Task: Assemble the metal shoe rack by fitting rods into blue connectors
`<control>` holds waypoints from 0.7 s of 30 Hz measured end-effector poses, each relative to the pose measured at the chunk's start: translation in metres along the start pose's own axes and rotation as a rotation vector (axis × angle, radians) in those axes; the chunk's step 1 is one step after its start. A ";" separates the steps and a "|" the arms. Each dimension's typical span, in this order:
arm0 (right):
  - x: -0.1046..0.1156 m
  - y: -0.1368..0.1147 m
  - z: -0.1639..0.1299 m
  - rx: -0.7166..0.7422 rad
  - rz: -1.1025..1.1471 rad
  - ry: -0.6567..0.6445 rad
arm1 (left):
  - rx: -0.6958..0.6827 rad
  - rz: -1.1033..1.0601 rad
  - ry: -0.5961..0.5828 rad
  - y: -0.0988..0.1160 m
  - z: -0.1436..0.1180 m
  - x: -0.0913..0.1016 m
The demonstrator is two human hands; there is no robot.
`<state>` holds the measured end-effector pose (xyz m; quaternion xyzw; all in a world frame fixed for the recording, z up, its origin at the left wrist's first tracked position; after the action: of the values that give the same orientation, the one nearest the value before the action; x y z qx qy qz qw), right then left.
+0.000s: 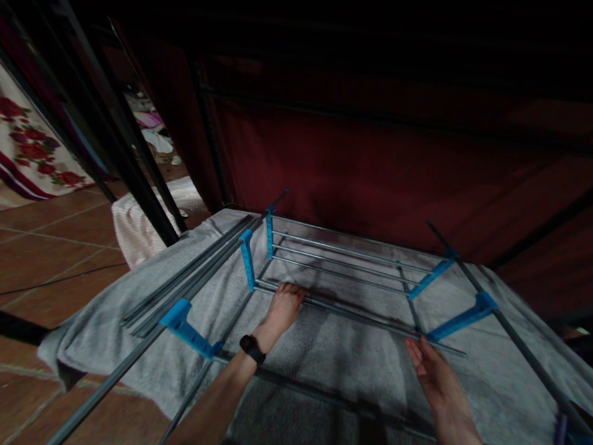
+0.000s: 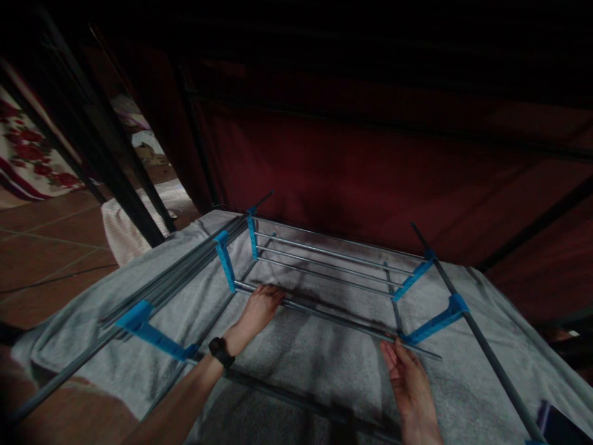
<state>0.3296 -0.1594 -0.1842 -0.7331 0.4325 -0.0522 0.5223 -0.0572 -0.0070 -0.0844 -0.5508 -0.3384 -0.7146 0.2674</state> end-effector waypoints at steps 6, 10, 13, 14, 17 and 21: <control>-0.008 0.004 -0.001 -0.012 0.011 -0.021 | 0.013 -0.028 -0.002 -0.007 0.002 0.007; -0.016 0.006 -0.001 -0.028 0.028 -0.028 | 0.035 -0.043 0.013 -0.012 0.000 0.011; -0.018 0.007 0.000 -0.034 0.035 -0.020 | 0.048 -0.063 0.014 -0.015 0.000 0.013; -0.018 0.008 0.000 -0.038 0.037 -0.017 | 0.053 -0.068 0.009 -0.016 0.000 0.012; -0.020 0.010 0.001 -0.048 0.040 -0.030 | 0.064 -0.066 -0.002 -0.018 -0.001 0.012; -0.021 0.010 0.001 -0.038 0.031 -0.032 | 0.060 -0.055 0.015 -0.017 -0.002 0.015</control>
<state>0.3116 -0.1453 -0.1849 -0.7368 0.4365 -0.0242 0.5157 -0.0750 0.0026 -0.0735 -0.5277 -0.3729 -0.7152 0.2664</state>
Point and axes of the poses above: each hand's wrist, its own z-axis towards the middle knuckle, its own x-axis out of the back of the hand, y = z × x, the point moved 10 cm from there along z, towards the middle knuckle, and after that the axes turned 8 degrees about -x, right-handed, at the moved point
